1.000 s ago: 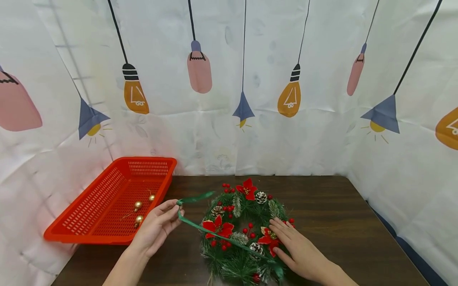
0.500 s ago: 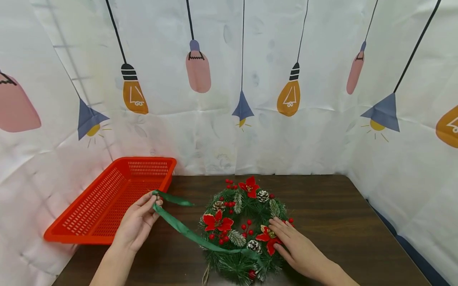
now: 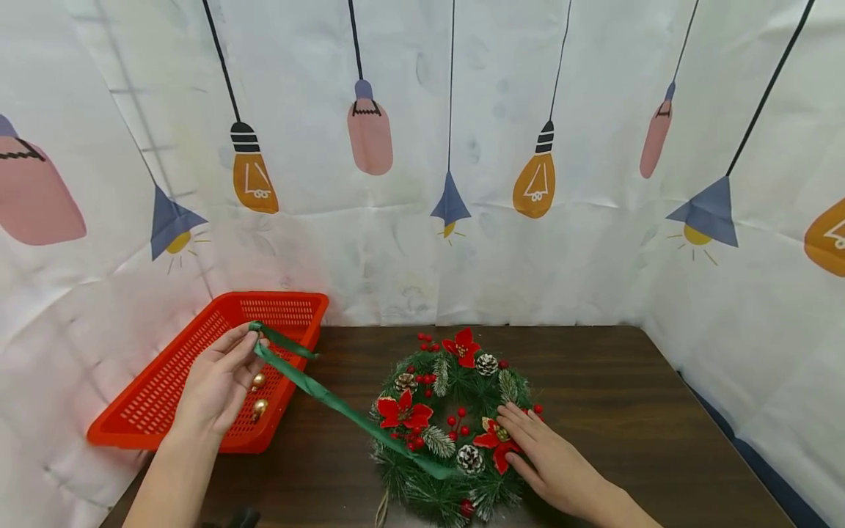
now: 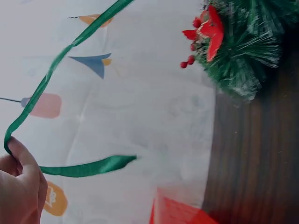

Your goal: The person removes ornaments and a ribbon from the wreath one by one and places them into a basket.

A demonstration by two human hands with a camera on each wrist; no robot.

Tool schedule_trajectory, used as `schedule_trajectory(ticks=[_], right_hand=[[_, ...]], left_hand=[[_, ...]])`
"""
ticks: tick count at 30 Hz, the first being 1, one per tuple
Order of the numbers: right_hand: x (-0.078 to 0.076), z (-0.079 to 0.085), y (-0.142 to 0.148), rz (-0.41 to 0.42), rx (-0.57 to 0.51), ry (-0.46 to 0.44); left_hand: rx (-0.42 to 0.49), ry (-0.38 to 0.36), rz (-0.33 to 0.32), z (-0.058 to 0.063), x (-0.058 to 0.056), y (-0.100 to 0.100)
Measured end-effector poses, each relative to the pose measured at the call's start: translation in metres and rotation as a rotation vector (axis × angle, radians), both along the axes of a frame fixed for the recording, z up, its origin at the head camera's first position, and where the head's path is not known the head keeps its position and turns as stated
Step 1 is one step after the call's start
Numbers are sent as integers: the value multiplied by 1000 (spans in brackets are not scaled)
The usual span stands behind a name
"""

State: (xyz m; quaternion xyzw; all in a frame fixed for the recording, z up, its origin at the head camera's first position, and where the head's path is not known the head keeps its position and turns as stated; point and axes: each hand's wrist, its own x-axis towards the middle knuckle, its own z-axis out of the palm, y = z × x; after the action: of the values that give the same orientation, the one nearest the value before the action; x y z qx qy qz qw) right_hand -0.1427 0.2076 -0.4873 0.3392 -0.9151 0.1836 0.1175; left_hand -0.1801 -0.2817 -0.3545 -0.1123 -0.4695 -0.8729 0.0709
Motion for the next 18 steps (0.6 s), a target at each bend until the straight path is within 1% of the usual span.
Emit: schedule_trajectory(ticks=[4, 8, 12, 15, 18], right_hand=[[0, -1, 1, -3, 3, -9], [-1, -1, 1, -4, 1, -9], [-1, -1, 0, -2, 4, -3], [0, 0, 0, 0, 4, 1], [0, 0, 0, 3, 4, 3]], left_hand=[[23, 3, 16, 11, -8, -1], [71, 7, 24, 23, -15, -6], [116, 37, 27, 36, -23, -12], [119, 66, 36, 44, -28, -15], [144, 82, 42, 53, -32, -17]])
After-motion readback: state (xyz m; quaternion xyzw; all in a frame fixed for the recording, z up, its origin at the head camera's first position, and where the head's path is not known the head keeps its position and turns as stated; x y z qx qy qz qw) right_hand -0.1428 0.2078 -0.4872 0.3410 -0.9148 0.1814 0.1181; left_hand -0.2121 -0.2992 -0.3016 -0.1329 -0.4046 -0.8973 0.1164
